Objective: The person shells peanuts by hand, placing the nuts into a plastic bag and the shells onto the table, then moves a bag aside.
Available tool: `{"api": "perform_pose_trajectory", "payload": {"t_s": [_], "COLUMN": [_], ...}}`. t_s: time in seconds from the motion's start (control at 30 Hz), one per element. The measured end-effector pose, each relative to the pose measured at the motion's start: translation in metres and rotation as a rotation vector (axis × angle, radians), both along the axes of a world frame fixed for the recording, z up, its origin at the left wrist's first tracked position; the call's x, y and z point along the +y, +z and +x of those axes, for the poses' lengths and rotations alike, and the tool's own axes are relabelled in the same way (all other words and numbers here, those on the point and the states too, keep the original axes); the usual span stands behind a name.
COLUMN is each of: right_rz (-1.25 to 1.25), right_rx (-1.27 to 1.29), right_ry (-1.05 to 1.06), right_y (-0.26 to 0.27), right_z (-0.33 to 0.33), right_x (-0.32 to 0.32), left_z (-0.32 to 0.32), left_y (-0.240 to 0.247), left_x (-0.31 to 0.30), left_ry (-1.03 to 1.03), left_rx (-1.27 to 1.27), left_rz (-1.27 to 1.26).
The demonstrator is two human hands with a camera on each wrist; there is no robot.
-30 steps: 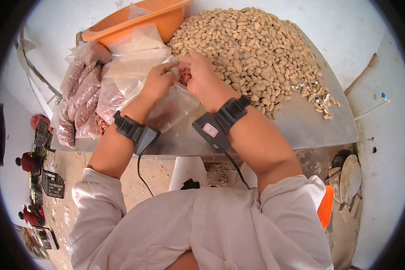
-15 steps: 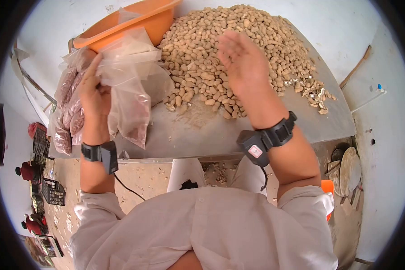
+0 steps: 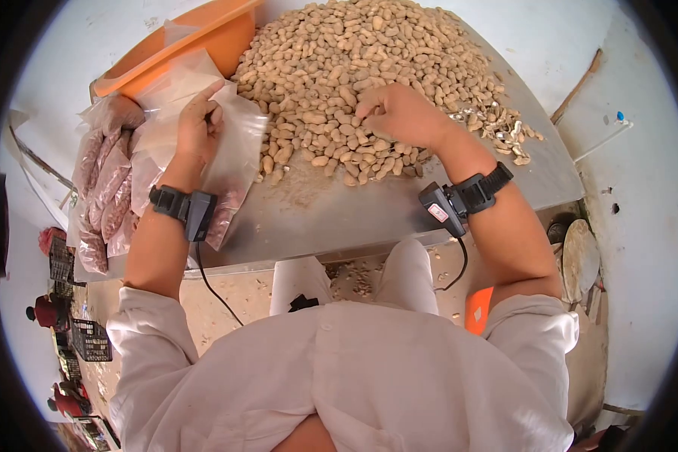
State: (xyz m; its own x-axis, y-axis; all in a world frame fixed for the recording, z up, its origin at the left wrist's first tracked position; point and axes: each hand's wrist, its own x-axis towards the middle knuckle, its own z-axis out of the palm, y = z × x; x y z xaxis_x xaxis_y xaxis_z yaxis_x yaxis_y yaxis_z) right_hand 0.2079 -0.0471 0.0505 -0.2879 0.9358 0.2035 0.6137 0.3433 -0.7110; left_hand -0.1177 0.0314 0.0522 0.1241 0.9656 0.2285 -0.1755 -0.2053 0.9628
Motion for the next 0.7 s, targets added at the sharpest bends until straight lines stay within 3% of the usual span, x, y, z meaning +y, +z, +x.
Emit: {"api": "perform_pose_trajectory", "payload": {"t_s": [0.13, 0.23, 0.47, 0.7], "right_rz": [0.083, 0.061, 0.281, 0.230], "right_rx": [-0.238, -0.300, -0.219, -0.423], "right_ry": [0.020, -0.002, -0.080, -0.138], "right_y": [0.003, 0.005, 0.008, 0.006], "right_z": [0.005, 0.007, -0.008, -0.023], "right_x": [-0.001, -0.001, 0.019, 0.055], "left_z": [0.013, 0.024, 0.088, 0.097], "left_y": [0.005, 0.019, 0.017, -0.010], "left_x": [-0.002, 0.002, 0.007, 0.004], "left_ry": [0.134, 0.065, -0.193, -0.235], "left_rx": [0.089, 0.062, -0.464, -0.540], "left_rz": [0.003, 0.176, 0.113, 0.035]}}
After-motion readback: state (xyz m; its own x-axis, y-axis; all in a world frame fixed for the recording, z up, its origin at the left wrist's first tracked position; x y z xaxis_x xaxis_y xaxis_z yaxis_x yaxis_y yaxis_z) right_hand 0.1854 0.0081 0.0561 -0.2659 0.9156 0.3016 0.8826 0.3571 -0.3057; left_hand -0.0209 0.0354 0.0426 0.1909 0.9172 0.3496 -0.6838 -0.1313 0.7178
